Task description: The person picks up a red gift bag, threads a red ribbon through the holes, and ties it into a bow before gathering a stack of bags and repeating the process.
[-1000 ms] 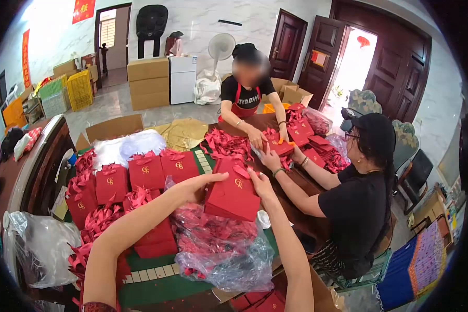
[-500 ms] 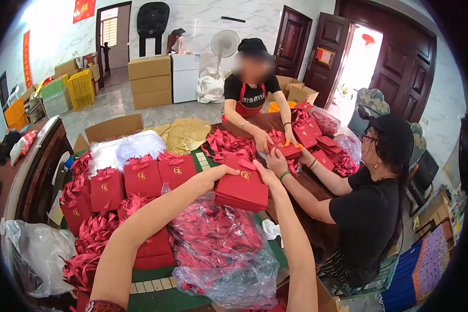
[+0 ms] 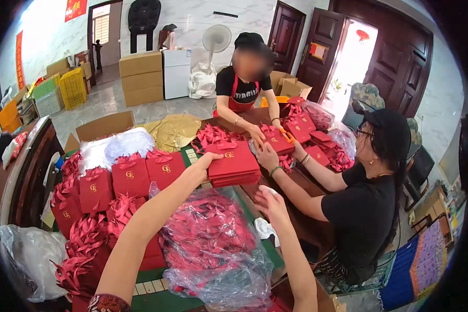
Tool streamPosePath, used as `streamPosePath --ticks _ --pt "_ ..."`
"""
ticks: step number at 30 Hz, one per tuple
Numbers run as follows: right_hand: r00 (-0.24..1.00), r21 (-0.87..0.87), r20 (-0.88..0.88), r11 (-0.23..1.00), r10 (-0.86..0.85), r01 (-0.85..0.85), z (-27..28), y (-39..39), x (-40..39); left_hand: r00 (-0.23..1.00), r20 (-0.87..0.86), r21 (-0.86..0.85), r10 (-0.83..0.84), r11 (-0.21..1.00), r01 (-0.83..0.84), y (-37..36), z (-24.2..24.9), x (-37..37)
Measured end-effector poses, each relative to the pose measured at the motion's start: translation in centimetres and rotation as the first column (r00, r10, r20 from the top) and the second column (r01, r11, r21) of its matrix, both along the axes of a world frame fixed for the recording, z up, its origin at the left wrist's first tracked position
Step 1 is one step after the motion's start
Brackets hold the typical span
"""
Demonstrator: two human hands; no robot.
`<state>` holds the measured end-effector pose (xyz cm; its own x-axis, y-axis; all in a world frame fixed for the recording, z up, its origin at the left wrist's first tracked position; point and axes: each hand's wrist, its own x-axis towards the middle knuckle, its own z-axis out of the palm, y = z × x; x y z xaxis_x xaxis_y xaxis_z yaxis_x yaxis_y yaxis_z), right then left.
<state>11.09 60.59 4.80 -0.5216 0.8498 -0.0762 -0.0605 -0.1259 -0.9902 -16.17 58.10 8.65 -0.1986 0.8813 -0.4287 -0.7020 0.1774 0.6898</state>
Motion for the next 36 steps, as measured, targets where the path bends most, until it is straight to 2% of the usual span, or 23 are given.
streamPosePath --ticks 2,4,5,6,8,9,12,13,20,23,25,26,28,29,31,33,34,36 --pt "1.0 0.067 0.027 0.998 0.015 -0.016 -0.5 0.8 0.5 1.0 -0.003 0.033 -0.029 0.999 0.029 0.0 -0.4 0.3" --pt "0.995 -0.018 0.008 0.995 -0.103 0.103 1.2 1.9 -0.6 0.996 -0.016 0.091 -0.091 0.992 0.092 -0.2 -0.7 1.0" --pt "0.999 -0.08 -0.041 0.997 -0.021 0.017 3.2 1.9 -0.7 0.99 -0.011 0.098 -0.141 0.985 0.141 -0.1 -0.5 1.2" --pt "0.999 -0.077 -0.046 0.997 -0.021 0.017 3.4 2.8 -1.5 0.99 -0.017 0.102 -0.141 0.985 0.142 -0.4 -0.2 1.7" --pt "0.953 -0.199 -0.242 0.953 0.179 -0.23 3.3 4.7 -3.5 0.985 -0.047 0.094 -0.164 0.981 0.168 -0.8 0.2 2.7" --pt "0.962 -0.299 -0.217 0.927 0.163 -0.225 4.6 3.6 -4.1 0.983 -0.088 0.116 -0.159 0.979 0.168 -0.7 0.0 3.0" --pt "0.968 -0.233 -0.234 0.961 0.094 -0.15 4.6 2.7 -5.3 0.985 -0.023 0.157 -0.173 0.972 0.174 -1.5 0.0 2.4" --pt "0.965 -0.258 -0.251 0.956 0.072 -0.139 4.5 2.5 -5.7 0.991 -0.065 0.123 -0.114 0.985 0.121 -2.5 1.3 3.4" --pt "0.947 -0.242 -0.316 0.961 0.054 -0.136 5.0 1.9 -5.8 0.996 -0.027 0.087 -0.083 0.993 0.085 -2.6 1.6 3.5" --pt "0.931 -0.214 -0.356 0.962 0.082 -0.167 3.0 2.9 -5.9 0.995 -0.004 0.115 -0.096 0.989 0.095 -2.0 0.2 2.9" --pt "0.9 -0.195 -0.371 0.928 0.23 -0.318 2.2 3.6 -5.6 0.996 -0.068 0.099 -0.065 0.992 0.072 -2.0 -0.2 2.7" --pt "0.899 -0.195 -0.371 0.927 0.232 -0.32 1.7 3.7 -5.1 0.996 -0.068 0.098 -0.062 0.993 0.069 -2.0 -0.4 2.5" --pt "0.933 -0.337 -0.329 0.904 0.148 -0.263 2.2 2.6 -4.0 0.998 -0.056 0.13 0.014 0.991 -0.007 -2.2 0.0 2.4" --pt "0.935 -0.338 -0.323 0.904 0.148 -0.26 1.8 1.8 -3.4 0.999 -0.05 0.131 0.014 0.991 -0.007 -2.2 0.1 2.2" --pt "0.998 -0.294 -0.034 0.955 -0.052 0.04 0.5 -0.3 -2.3 0.988 0.144 0.127 0.05 0.989 -0.069 -1.9 0.3 1.1" --pt "0.998 0.072 -0.043 0.996 0.049 -0.046 -0.6 -4.1 0.5 0.986 0.144 0.108 0.083 0.989 -0.099 -1.1 0.3 0.3" --pt "0.998 0.066 -0.036 0.997 0.047 -0.045 -1.1 -5.5 1.8 0.983 0.14 0.095 0.115 0.987 -0.129 -0.6 0.3 -0.1" --pt "0.992 0.381 0.095 0.918 0.078 -0.109 -1.9 -8.2 4.0 0.987 0.132 0.121 0.092 0.987 -0.109 -0.3 0.5 -0.6"
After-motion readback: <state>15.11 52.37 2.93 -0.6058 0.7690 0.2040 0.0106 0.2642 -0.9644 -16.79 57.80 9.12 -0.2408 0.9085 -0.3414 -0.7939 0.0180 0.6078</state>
